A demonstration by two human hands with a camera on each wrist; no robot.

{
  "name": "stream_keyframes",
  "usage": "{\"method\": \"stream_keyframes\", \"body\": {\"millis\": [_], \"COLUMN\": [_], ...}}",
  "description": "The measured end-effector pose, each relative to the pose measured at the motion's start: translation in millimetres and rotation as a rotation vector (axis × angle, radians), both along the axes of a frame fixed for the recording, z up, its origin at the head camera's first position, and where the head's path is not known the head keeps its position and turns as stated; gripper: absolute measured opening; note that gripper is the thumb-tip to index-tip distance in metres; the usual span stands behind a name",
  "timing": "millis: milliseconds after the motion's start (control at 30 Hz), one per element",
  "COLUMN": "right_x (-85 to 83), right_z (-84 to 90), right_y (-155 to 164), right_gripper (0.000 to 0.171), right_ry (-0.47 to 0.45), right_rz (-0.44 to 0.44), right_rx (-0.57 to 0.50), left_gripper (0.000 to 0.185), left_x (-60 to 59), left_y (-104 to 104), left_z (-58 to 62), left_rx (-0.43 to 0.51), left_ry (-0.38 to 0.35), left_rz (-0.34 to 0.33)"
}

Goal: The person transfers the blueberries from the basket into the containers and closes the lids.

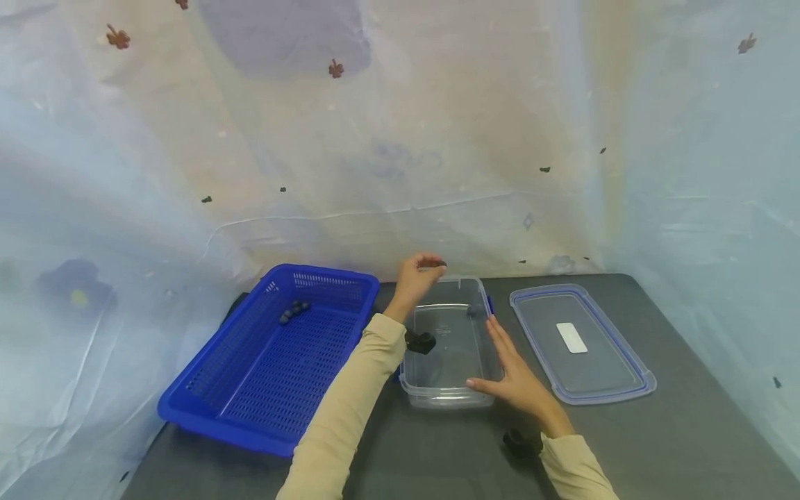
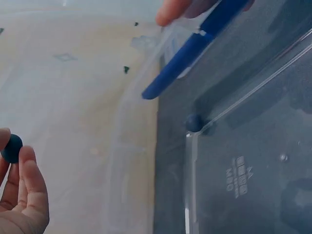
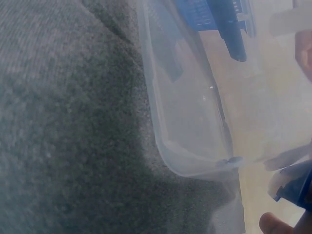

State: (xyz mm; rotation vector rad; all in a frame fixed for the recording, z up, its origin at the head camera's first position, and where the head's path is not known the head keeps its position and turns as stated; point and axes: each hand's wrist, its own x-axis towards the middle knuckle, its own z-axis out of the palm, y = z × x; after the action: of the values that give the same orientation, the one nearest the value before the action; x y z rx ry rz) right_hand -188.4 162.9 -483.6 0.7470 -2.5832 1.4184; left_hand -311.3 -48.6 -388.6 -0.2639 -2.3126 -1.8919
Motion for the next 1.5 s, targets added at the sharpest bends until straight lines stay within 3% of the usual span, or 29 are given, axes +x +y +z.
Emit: {"method": "stream_keyframes", "body": {"millis": [267,433,800,967,1100,1233,1500], "right_x": [0.1,1.0,-0.7,-0.5,-0.4,-0.6,-0.1], "right_z": [-1.7,-1.3,-3.3,-1.9,-0.6,-1.3,-5.2], "right_y": [0.7,-1.4,-4.3,-2.2,-2.2,-2.6,-1.3], "right_gripper": [0.111,0.111,0.110,0.111,0.112,0.111,0.109], "right_ry": [-0.009,-0.032,-0.031,-0.026,-0.026,-0.029,-0.037], "right_rz": [0.009,0.019,0.020,0.022,0.032,0.029,0.018], "right_rx": [-0.019,-0.043,-0.061,-0.083,-0.101,-0.095,-0.102], "left_gripper": [0.022,0.024,0.019,0.019,0.019,0.018,0.018], "left_x": [-3.2,-3.5,-6.7,-8.1,-7.4,-4.6,-1.9], "left_y": [24.4,32.3,37.7,41.5,43.4,44.8,44.8], "left_z": [-24.1,-37.9,-67.0,-77.8,-85.9,-91.0,-97.7], "left_rx": [-0.054,-0.052,-0.140,-0.174,-0.192,-0.220,-0.317], "left_ry": [-0.047,-0.086,-0.149,-0.137,-0.169,-0.214,-0.196], "left_rz": [0.130,0.172,0.218,0.244,0.235,0.231,0.240]}}
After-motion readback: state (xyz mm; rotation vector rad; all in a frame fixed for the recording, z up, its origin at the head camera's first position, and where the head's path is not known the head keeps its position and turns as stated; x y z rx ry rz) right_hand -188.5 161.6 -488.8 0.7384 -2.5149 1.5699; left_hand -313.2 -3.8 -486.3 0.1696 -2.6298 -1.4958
